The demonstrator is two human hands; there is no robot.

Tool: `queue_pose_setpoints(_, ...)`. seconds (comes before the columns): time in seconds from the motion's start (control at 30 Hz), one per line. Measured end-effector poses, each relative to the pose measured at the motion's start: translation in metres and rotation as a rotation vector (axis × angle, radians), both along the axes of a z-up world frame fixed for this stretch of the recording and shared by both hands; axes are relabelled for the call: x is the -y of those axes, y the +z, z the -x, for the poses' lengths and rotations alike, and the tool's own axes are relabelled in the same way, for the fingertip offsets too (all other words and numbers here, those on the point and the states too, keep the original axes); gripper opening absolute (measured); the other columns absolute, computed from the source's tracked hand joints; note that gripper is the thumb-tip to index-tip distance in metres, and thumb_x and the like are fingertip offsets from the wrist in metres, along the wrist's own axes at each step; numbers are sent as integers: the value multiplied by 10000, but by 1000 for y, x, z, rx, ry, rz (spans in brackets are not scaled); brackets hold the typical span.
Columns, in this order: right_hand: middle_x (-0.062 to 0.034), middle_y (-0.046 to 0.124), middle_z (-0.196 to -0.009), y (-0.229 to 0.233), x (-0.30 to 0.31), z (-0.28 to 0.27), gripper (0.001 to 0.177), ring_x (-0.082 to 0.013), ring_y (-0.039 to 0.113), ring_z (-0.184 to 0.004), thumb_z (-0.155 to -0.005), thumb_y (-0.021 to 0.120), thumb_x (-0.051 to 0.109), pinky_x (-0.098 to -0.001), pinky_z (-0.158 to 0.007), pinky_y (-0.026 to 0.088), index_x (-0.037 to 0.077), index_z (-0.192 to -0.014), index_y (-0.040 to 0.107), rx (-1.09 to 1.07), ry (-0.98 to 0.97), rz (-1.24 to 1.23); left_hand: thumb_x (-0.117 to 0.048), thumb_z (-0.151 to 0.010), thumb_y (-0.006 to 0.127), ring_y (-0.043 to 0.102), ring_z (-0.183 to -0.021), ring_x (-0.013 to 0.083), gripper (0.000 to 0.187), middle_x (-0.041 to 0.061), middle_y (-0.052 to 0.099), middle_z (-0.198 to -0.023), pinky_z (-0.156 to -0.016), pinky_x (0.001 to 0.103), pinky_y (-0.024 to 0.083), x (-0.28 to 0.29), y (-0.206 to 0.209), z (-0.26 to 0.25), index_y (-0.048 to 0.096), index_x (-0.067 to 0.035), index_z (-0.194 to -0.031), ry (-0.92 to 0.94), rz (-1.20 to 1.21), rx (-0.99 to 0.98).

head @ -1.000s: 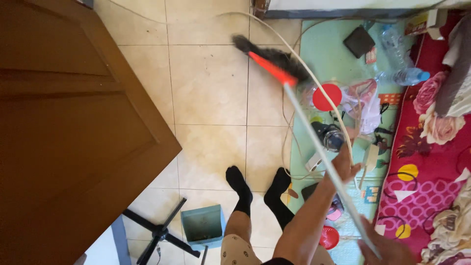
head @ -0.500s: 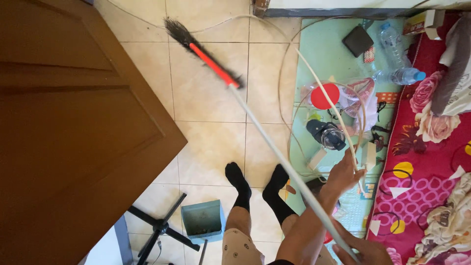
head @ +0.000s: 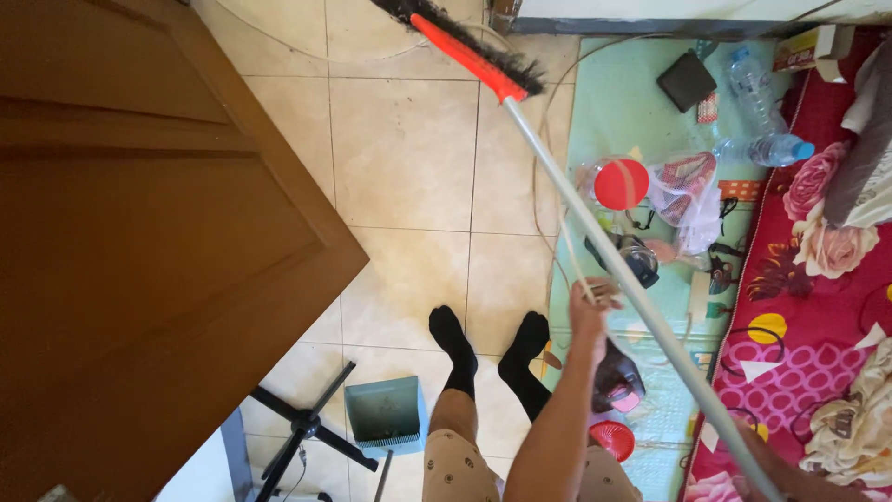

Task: Sweeping the tiled floor of a bedroom using a broom and dustpan.

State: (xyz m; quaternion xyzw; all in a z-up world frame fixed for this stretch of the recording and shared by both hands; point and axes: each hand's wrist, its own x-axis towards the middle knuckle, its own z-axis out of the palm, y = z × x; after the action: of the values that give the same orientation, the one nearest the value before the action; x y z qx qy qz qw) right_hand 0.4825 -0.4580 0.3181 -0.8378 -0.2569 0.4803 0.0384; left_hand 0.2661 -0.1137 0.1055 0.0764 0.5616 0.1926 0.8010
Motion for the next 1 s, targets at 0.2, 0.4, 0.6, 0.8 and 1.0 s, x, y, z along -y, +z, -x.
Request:
queue_pose_setpoints(0.2, -73, 746, -753, 28, -157, 30, 723, -147, 698, -627, -831, 739, 324, -308, -595, 573, 316, -1529, 551, 125, 84, 74, 127, -765, 485, 643, -861, 194, 489, 111, 624, -954, -775, 294, 562, 11, -7, 66, 525, -71, -1210, 202, -81, 151)
queue_pose_setpoints(0.4, -178, 692, -717, 25, -309, 68, 703, -228, 677, -621, -900, 733, 313, -364, -610, 574, 310, -1561, 494, 205, 181, 81, -214, -1105, 620, 624, -839, 226, 227, 108, 634, -902, -818, 362, 530, 64, -20, 105, 544, -17, -1022, 170, -258, 144)
queue_pose_setpoints(0.6, -146, 548, -535, 19, -397, 101, 616, -190, 527, -448, -932, 716, 321, -387, -474, 494, 317, -1516, 524, -98, -63, 5, -253, -1009, 611, 746, -862, 282, 212, 179, 732, -925, -827, 403, 623, 73, 27, 120, 563, -49, -973, -11, -60, 68)
queue_pose_setpoints(0.8, -44, 422, -549, 42, -408, 110, 600, -145, 395, -444, -895, 718, 320, -359, -409, 359, 305, -1482, 591, -327, -305, -83, -126, -1010, 664, 725, -972, 302, 100, 205, 744, -1090, -924, 395, 590, 122, -1, 119, 599, -58, -1044, -131, -151, 262)
queue_pose_setpoints(1.0, -162, 581, -564, 61, -356, 99, 617, -172, 521, -462, -834, 734, 295, -367, -494, 507, 264, -1438, 610, 150, 31, -203, -86, -1006, 665, 672, -1082, 199, 73, 80, 744, -1195, -922, 354, 569, 138, -13, 102, 644, -39, -1057, -334, -83, 289)
